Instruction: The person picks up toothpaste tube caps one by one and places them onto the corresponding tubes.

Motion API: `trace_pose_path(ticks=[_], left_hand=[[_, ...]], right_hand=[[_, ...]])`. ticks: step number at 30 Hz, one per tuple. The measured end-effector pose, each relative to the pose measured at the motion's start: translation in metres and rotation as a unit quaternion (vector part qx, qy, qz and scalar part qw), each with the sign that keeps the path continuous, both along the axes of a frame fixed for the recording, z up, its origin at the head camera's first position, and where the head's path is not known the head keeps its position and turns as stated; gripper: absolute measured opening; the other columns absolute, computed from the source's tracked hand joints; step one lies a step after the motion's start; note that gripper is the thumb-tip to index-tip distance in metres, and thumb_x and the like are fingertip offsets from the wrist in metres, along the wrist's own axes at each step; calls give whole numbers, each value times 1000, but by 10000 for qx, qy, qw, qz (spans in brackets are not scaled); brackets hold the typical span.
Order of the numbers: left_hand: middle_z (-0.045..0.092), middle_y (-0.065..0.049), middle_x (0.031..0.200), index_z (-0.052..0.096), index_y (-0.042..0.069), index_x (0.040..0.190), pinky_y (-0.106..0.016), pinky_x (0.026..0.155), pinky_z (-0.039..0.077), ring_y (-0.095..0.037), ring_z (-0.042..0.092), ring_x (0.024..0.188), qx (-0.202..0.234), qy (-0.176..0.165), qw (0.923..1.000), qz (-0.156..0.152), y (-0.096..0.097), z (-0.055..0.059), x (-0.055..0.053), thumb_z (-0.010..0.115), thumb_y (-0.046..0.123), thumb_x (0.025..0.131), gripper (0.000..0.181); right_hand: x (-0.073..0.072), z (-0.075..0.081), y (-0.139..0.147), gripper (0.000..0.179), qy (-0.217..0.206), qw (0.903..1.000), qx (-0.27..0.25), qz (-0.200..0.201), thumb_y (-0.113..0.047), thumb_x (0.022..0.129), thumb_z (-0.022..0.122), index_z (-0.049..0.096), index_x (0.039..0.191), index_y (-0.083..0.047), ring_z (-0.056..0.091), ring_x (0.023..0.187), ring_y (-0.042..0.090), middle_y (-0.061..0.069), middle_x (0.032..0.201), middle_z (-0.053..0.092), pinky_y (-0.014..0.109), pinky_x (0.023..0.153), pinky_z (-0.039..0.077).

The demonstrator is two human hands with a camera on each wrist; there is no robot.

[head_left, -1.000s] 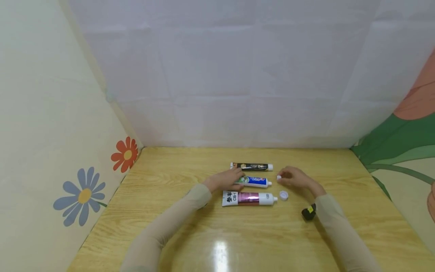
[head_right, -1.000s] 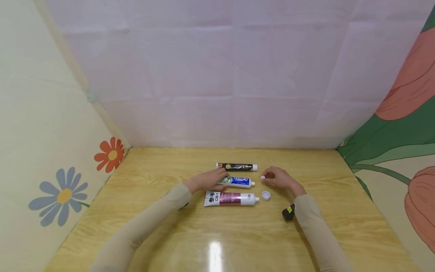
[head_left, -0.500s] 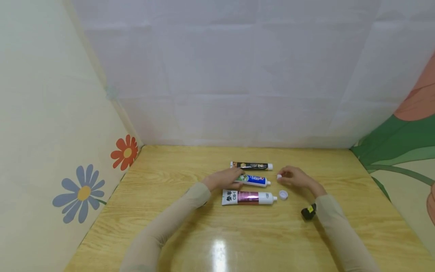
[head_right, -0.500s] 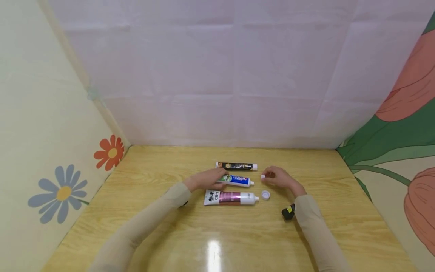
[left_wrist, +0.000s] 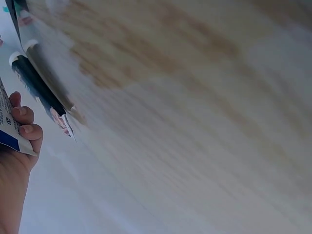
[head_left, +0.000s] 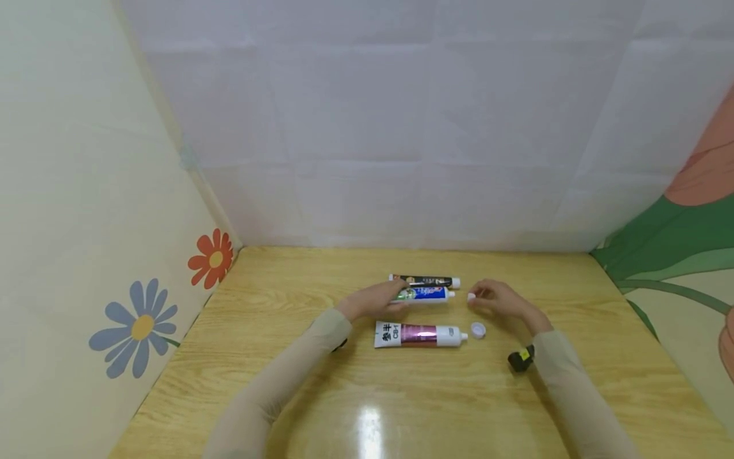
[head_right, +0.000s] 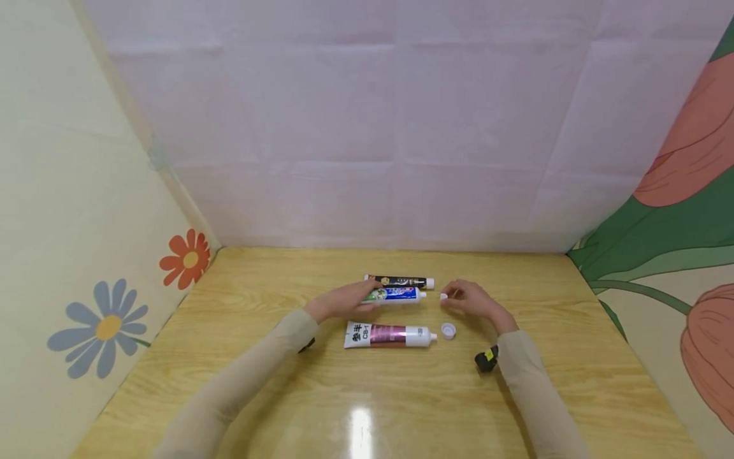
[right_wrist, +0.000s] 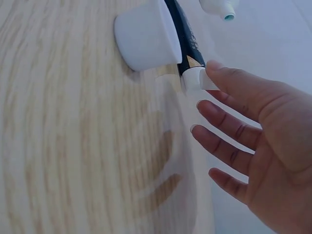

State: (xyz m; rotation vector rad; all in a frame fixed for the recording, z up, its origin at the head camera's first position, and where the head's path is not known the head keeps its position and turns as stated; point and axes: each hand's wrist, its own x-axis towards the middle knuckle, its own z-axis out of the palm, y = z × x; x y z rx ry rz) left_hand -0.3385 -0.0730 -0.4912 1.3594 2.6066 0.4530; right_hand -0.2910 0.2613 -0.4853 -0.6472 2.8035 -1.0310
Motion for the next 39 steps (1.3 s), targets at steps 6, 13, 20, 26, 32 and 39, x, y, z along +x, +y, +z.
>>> trace_pose_path(ticks=[6,13,20,26,32,39], left_hand=[[55,-5,121,36,8,134,-27,94,47,-15,56,107,150,-132,9997,129,-1,1,-1,46,47,93,58],[56,-5,120,39,8,133,-25,92,47,-14,56,105,374,-30,9993,80,-2,2,-3,52,44,91,57],[54,-6,126,41,8,134,-29,97,44,-16,54,112,494,199,9984,208,-2,8,-3,55,47,89,61],[57,-5,121,44,7,130,-28,94,46,-15,56,107,580,449,9972,150,-2,17,-3,55,47,89,59],[58,-5,120,47,7,129,-27,93,47,-16,57,105,678,631,9957,-6,-3,20,-1,57,44,89,55],[59,-4,118,50,8,126,-27,94,46,-14,57,104,928,1038,9901,-161,-5,23,0,59,42,88,51]], right_hand=[[0,4,0,18,-4,9999,-34,-150,-25,88,64,64,99,-12,56,91,20,3,94,62,41,84,46],[2,12,-2,15,191,9995,-136,-204,-26,88,64,64,97,-14,57,95,23,3,95,64,48,87,46],[4,17,-4,19,356,9988,-76,-324,-28,88,63,65,98,-12,59,96,26,5,97,65,50,88,46],[6,24,-7,25,333,9985,-84,-420,-31,89,62,65,102,-10,59,98,29,8,100,66,52,90,44],[8,29,-9,26,246,9982,-142,-531,-33,88,62,64,103,-11,57,99,29,7,100,65,55,91,42],[11,32,-10,29,326,9975,-304,-551,-33,88,63,63,107,-10,57,98,27,8,100,64,57,91,42]])
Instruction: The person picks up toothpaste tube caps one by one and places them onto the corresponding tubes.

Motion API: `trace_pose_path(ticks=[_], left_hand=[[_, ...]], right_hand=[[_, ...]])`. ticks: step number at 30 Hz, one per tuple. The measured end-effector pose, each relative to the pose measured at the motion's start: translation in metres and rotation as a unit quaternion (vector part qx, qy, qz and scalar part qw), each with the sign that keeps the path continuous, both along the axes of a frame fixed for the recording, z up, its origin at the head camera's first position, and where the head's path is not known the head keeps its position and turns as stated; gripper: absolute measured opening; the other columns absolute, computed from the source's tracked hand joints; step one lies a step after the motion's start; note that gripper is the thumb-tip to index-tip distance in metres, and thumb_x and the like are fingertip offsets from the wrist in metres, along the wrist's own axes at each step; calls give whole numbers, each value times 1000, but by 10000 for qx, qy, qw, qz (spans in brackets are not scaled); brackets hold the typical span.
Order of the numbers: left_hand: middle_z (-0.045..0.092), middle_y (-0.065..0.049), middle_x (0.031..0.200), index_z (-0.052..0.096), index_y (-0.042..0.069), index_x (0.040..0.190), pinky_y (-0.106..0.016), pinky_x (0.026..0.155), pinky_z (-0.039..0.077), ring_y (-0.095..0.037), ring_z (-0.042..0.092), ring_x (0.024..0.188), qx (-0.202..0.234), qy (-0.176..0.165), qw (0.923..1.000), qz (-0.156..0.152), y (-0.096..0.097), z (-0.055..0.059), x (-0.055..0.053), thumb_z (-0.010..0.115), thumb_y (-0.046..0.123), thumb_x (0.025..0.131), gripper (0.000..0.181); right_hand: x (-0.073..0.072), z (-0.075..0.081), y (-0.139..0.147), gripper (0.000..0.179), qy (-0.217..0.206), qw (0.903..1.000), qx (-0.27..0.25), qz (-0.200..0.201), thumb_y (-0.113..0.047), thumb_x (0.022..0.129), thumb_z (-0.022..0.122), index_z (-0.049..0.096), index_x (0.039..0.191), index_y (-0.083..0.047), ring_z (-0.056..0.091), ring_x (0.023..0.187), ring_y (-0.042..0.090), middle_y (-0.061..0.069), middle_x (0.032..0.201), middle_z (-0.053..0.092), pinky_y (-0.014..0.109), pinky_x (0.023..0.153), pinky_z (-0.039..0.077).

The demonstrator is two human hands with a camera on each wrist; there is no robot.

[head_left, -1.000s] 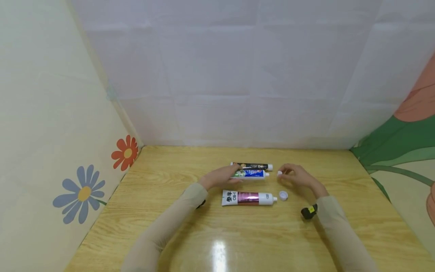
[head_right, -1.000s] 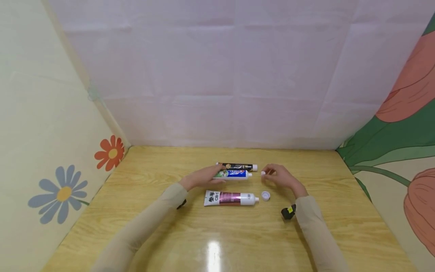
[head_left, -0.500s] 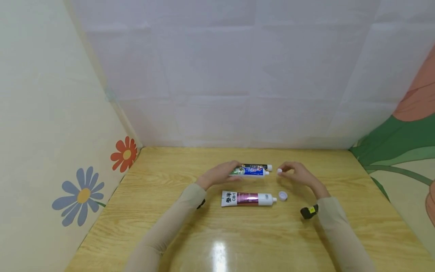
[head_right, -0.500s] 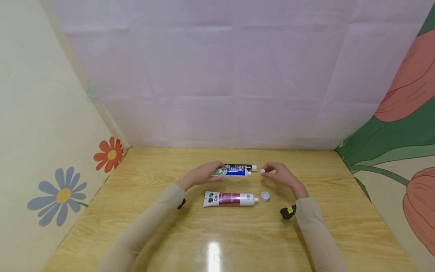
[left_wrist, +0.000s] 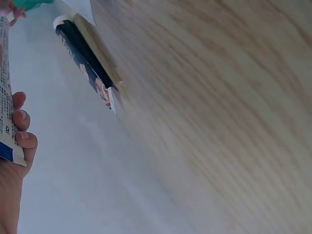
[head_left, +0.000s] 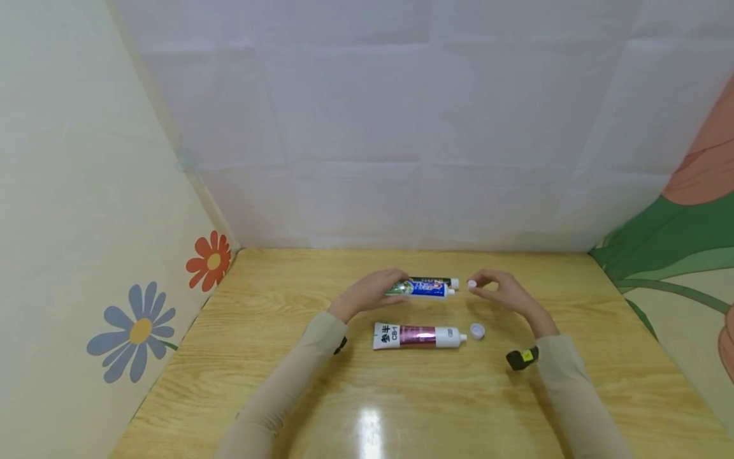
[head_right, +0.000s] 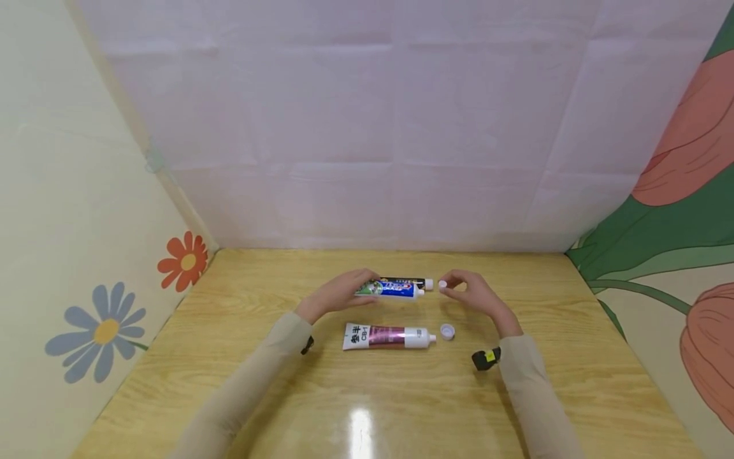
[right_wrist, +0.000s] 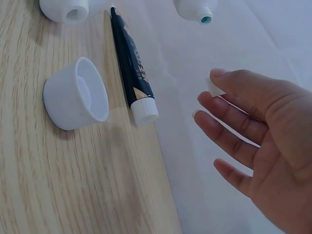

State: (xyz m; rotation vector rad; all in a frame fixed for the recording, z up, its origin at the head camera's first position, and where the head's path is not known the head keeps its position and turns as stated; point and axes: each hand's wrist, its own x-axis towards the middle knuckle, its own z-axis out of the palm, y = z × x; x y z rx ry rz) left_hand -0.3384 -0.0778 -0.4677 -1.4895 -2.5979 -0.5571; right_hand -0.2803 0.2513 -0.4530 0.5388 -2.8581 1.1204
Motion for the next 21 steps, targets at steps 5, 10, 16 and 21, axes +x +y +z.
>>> trace_pose_path(ticks=[5,10,16,21], left_hand=[[60,-2,117,50,9,126,-25,94,45,-12,57,104,110,411,9991,-92,-2,2,0,60,41,88,51],[61,-2,113,52,9,124,-25,92,47,-12,58,100,384,629,9972,-155,-5,3,1,66,35,85,49],[62,-2,111,54,8,123,-26,91,47,-12,58,98,636,734,9950,-215,-8,3,0,71,29,81,50],[62,-2,109,55,7,121,-25,88,48,-11,58,95,825,842,9925,-330,-10,1,-2,73,28,80,50]], right_hand=[[1,1,1,31,71,9999,-54,-72,-31,89,62,62,110,-8,57,97,27,9,102,64,56,90,43],[4,3,-1,30,163,9996,-195,-116,-30,89,62,63,110,-8,57,95,26,9,100,64,54,88,45],[7,5,-4,33,273,9991,-288,-124,-31,88,63,62,112,-8,56,94,24,7,99,64,54,87,45],[9,8,-5,32,331,9989,-311,-152,-33,88,63,62,111,-11,56,94,23,6,99,63,53,87,44]])
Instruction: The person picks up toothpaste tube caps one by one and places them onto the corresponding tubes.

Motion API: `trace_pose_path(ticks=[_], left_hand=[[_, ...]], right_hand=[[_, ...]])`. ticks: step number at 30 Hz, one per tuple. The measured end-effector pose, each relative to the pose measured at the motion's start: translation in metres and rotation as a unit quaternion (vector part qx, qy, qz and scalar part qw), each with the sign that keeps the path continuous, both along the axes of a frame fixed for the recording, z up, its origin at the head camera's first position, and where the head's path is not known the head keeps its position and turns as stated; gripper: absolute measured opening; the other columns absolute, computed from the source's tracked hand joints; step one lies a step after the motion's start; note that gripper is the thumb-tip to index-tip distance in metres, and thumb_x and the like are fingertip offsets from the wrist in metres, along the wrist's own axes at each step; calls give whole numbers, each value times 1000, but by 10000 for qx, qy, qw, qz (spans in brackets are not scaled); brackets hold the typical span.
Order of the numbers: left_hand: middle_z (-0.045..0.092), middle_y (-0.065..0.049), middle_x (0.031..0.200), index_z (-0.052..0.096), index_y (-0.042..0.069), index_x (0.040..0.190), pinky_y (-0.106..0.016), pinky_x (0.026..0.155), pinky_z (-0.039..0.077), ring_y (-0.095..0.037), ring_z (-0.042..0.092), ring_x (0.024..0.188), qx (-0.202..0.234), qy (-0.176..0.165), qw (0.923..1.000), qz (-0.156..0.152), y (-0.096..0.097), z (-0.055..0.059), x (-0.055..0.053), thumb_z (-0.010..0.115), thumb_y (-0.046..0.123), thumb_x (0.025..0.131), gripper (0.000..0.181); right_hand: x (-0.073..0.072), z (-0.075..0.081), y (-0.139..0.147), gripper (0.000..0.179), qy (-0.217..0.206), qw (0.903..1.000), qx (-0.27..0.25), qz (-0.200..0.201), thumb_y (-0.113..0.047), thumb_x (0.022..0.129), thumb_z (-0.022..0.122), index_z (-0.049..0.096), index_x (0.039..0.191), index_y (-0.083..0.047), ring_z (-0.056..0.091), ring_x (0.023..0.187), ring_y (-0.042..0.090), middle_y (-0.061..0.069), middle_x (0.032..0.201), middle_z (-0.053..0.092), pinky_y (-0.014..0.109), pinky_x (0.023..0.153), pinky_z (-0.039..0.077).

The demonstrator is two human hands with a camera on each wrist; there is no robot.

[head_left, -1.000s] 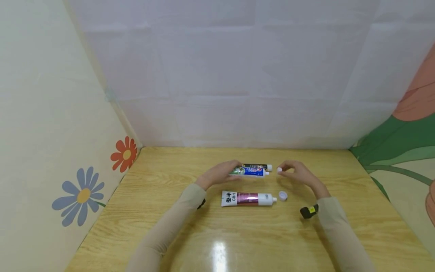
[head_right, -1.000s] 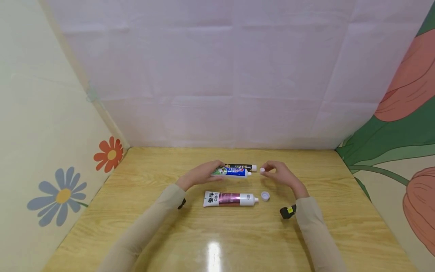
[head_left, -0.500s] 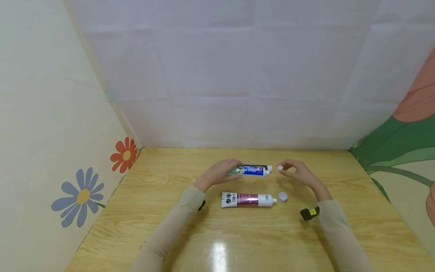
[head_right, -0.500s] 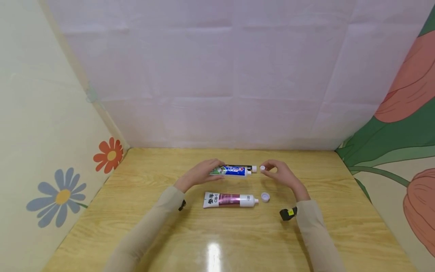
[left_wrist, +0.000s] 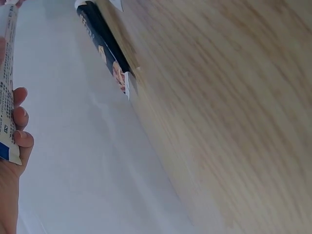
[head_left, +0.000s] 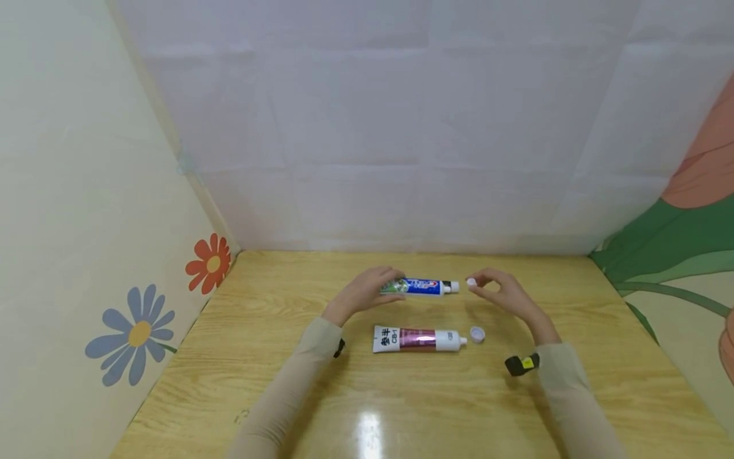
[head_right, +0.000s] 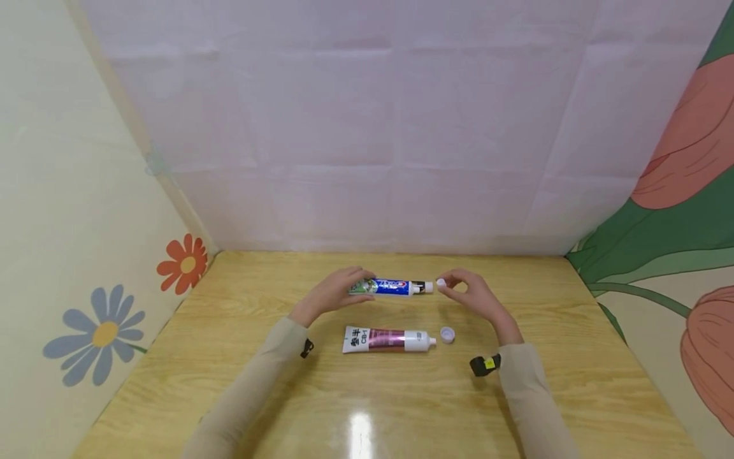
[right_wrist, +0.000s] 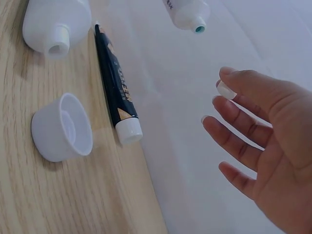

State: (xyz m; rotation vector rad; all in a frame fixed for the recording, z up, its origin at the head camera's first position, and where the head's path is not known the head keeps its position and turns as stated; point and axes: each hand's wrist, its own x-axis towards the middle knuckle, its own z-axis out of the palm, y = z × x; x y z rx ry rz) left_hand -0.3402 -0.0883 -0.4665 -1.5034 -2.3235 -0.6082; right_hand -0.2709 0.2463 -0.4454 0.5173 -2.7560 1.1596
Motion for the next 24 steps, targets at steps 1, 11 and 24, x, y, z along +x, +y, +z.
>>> trace_pose_path(ticks=[1,11,24], left_hand=[[62,-1,109,55,7,121,-25,88,48,-11,58,95,26,28,10000,-10,0,0,0,73,27,79,50],[62,0,106,56,10,120,-21,88,47,-9,58,92,284,530,9981,-164,-2,2,1,69,36,82,48],[64,0,101,59,9,116,-23,83,49,-9,59,88,506,945,9942,39,-2,9,5,77,29,74,50]], right_hand=[[1,1,-1,32,-15,10000,8,-18,-34,88,62,62,111,-11,56,95,23,6,100,63,53,88,44],[6,4,-1,35,-6,10000,65,-58,-35,88,62,63,113,-10,57,98,29,9,102,65,57,88,43],[8,8,-2,31,481,9987,-28,193,-26,89,63,64,114,-8,57,92,18,3,104,66,46,84,46]])
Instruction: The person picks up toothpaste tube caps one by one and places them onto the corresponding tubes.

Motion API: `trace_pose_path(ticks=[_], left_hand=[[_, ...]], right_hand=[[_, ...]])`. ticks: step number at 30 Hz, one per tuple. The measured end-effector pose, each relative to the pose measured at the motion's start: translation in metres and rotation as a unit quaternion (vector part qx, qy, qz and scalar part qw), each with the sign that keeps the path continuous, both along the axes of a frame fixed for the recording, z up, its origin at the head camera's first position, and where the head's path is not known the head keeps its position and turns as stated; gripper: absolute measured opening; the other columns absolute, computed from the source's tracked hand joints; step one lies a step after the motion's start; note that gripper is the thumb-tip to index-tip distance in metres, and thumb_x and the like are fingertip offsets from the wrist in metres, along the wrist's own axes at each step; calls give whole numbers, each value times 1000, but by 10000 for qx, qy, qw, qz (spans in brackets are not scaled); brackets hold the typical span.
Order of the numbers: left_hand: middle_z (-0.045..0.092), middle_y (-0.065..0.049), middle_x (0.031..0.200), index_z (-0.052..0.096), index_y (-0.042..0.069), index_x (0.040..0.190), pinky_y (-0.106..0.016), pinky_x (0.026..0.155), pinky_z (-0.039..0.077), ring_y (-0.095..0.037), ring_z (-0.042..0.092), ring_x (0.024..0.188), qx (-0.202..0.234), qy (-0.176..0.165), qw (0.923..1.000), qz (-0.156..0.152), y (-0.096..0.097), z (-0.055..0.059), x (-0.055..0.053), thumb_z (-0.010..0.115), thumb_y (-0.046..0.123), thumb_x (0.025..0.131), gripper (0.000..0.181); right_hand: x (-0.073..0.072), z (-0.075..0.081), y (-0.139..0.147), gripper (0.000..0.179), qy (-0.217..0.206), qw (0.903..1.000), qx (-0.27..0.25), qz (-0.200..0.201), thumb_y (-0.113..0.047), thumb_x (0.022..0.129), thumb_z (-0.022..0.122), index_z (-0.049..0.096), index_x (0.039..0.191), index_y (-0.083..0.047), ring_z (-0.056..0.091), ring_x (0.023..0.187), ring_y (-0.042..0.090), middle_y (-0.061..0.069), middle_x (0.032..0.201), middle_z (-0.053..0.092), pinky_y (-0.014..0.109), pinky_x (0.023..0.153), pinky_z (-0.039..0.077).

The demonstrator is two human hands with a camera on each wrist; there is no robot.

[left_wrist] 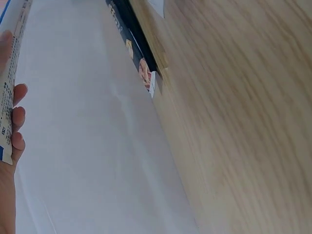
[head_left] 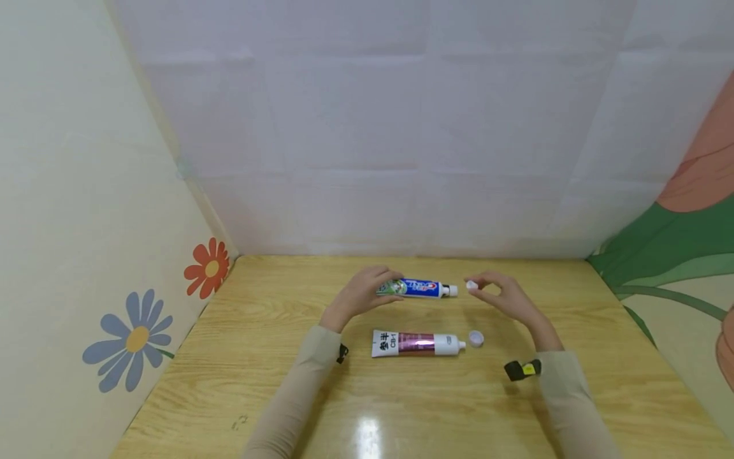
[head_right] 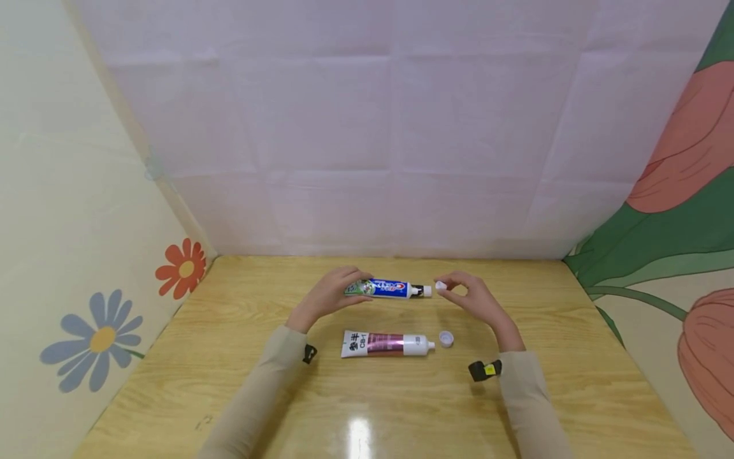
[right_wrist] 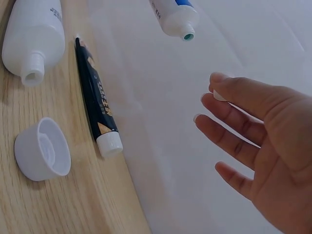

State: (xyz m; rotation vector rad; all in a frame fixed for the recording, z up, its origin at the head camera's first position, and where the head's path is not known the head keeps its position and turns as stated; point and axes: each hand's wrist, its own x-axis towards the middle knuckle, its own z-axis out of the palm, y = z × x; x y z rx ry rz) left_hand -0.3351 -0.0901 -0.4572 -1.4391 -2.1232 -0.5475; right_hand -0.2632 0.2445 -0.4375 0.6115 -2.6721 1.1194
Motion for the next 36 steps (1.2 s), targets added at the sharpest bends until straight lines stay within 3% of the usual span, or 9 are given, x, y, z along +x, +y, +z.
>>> trace_pose_path(ticks=[6,12,20,29,36], left_hand=[[64,2,99,59,11,116,-25,83,48,-9,59,88,45,71,9999,104,0,1,2,78,28,73,50],[63,3,101,59,14,117,-26,84,47,-9,58,91,67,185,9997,166,0,-1,2,75,34,76,49],[63,5,101,59,15,116,-25,81,45,-8,57,91,177,312,9991,223,3,-4,3,77,34,73,50],[64,4,100,61,15,115,-27,81,46,-8,57,90,446,269,9981,314,5,2,7,78,32,72,49],[63,3,100,61,16,115,-28,80,45,-9,57,89,564,251,9972,413,7,6,10,79,31,71,49]], right_hand=[[2,4,-3,31,179,9998,-12,77,-23,88,65,63,115,-10,57,89,14,1,100,66,40,82,47],[3,6,-4,38,127,9997,-61,-194,-24,85,67,58,119,-8,59,89,19,3,95,65,43,82,47],[6,10,-6,28,56,9994,-168,-306,-27,85,67,61,108,-12,57,89,19,3,97,64,39,80,47],[9,15,-7,26,96,9993,-230,-276,-20,87,65,63,111,-9,58,93,22,6,101,65,43,85,45],[27,41,-21,25,263,9992,-198,-210,-6,86,64,62,111,0,58,93,30,15,100,65,52,87,44]])
